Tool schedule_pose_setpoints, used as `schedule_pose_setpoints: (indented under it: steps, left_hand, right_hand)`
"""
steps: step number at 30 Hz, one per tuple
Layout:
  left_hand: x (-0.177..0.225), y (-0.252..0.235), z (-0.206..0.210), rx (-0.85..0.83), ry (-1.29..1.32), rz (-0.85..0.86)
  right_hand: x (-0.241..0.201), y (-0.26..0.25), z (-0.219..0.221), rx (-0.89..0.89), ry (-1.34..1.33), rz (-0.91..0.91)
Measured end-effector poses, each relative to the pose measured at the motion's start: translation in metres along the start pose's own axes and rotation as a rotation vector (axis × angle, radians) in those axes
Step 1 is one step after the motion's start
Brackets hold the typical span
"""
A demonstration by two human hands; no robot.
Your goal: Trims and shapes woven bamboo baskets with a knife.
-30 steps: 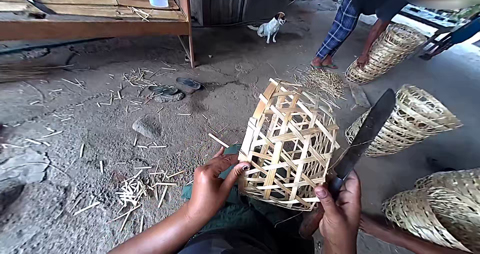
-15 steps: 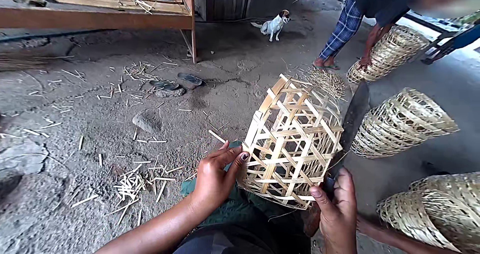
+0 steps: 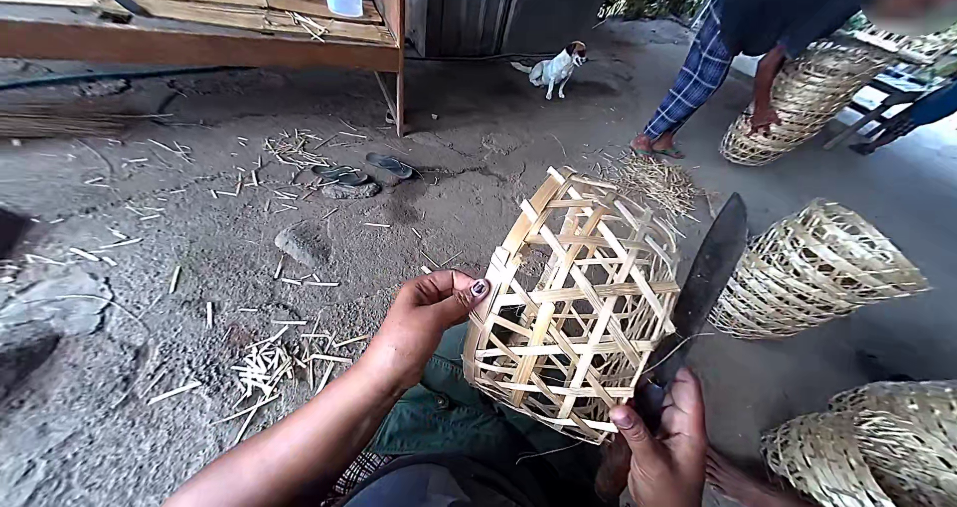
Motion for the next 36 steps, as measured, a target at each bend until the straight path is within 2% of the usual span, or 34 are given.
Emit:
schedule_pose_setpoints:
  steps: [6, 10, 14, 20, 26, 33, 36]
  left_hand:
    - [-0.012, -0.001, -0.002, -0.099, 0.134, -0.174]
    - [-0.012, 0.000, -0.005, -0.127, 0.098, -0.121]
    - [0.008, -0.012, -0.018, -0.192, -0.015, -0.061]
    - [0.028, -0.047, -0.023, -0.488, 0.178, -0.097]
    - [0.032, -0.058, 0.014, -0.360, 0.117, -0.174]
    - [0.037, -0.062, 0.016, -0.557, 0.263, -0.359]
    - [0.038, -0.060, 0.018, -0.453, 0.124, -0.298]
  right_hand:
    - [0.004, 0.008, 0.000, -0.007, -0.005, 0.011]
    - [0.006, 0.012, 0.001, -0.005, -0.009, 0.006]
    - [0.004, 0.010, -0.002, -0.018, -0.005, -0.007]
    - [0.006, 0.010, -0.010, -0.035, -0.011, -0.010]
    - [0.008, 0.013, -0.014, -0.002, -0.017, -0.004]
    - [0.012, 0.019, -0.017, 0.002, -0.029, 0.005]
    - [0.013, 0.017, -0.015, 0.003, -0.021, 0.015]
Point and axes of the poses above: each hand's wrist, its own y-axis away from the middle knuckle, its own z-axis out of the palm, x = y × z, the point moved 1 cm from there along -y, towards the middle knuckle, and after that the axes turned 11 degrees about -x, right-handed, at the moved point
